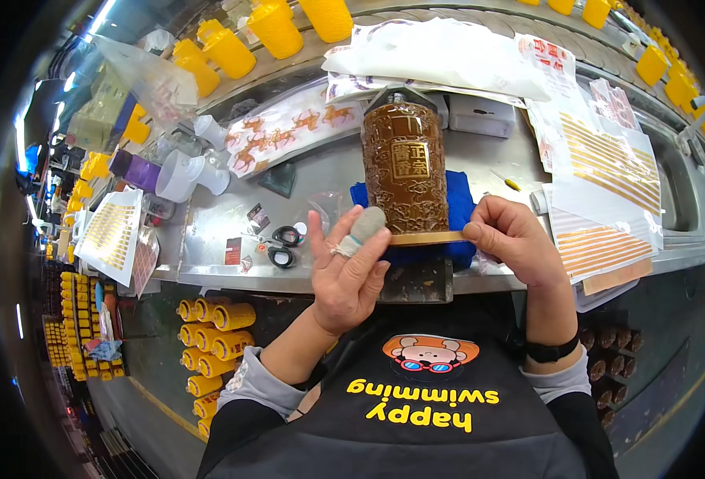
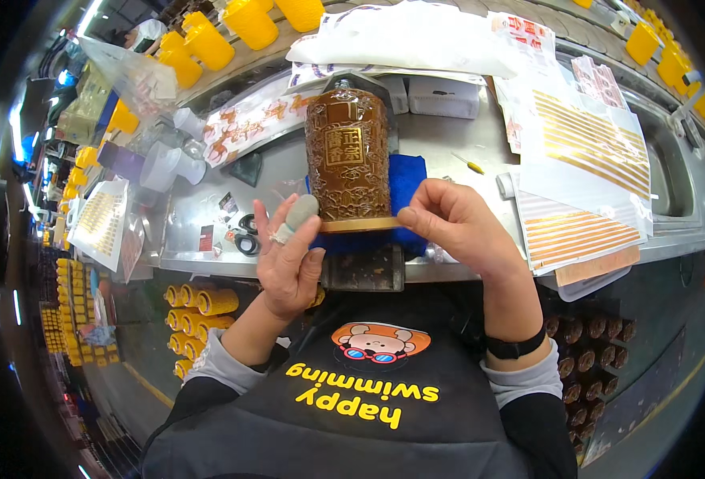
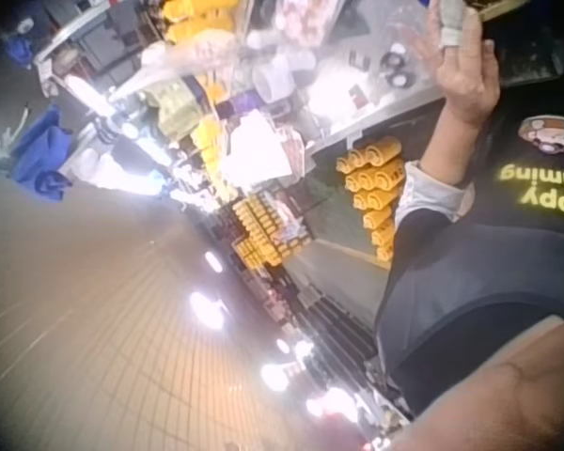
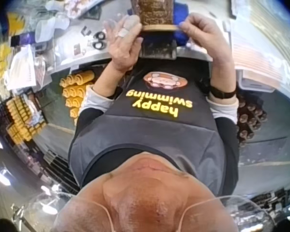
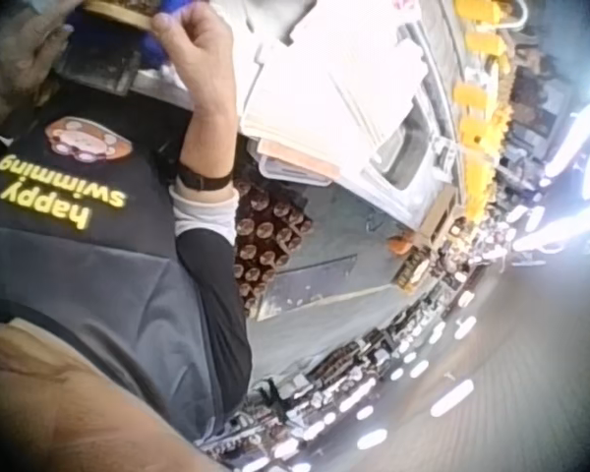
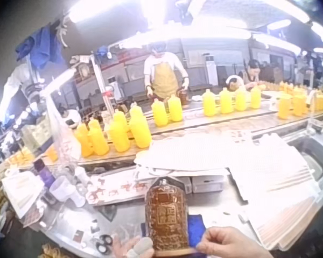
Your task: Applying and smoothing gold decorative labels onto brown textured bottles at a manufacturing workstation.
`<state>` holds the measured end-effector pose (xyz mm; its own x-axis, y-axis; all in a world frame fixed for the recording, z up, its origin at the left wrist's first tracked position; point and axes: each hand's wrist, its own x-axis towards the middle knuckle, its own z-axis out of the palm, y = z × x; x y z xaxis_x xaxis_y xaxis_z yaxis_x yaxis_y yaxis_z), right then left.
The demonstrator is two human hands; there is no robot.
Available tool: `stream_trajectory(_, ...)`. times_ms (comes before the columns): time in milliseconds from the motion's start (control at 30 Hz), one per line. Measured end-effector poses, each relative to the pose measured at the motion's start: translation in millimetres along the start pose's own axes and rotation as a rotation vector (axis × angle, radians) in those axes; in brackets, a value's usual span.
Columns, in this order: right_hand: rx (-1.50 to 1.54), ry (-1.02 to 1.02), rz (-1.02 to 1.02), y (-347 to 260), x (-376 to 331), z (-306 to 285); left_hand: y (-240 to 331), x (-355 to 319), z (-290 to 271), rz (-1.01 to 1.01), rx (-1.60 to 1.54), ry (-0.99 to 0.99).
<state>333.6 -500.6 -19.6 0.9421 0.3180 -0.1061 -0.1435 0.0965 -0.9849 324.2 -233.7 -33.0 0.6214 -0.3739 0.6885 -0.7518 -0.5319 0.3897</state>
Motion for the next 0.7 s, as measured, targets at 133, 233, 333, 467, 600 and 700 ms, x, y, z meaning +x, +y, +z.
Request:
stream_trajectory(133, -0.003, -0.003, -0.005, 1, 0, 0, 1, -4, 1, -0.022, 0.037, -0.010)
stream_trajectory(233, 0.024, -0.013, 0.005, 1, 0, -1, -1, -5, 0, 0.010, 0.057, -0.011)
stream_trajectory(333, 0.028, -0.017, 0.016, 0, -1, -2, -2, -5, -2, 0.035, 0.068, -0.020)
stream_trajectory(467, -0.007, -0.008, -0.013, 2, -1, -2, 1, -3, -1, 0.081, 0.098, -0.017)
stream_trajectory(600, -0.015, -0.007, -0.012, 2, -2, -2, 1, 3, -3, 0.191, 0.174, -0.065)
stream_trajectory(700, -0.018, -0.010, -0.002, 2, -1, -2, 3, 11, -3, 0.261, 0.197, -0.091)
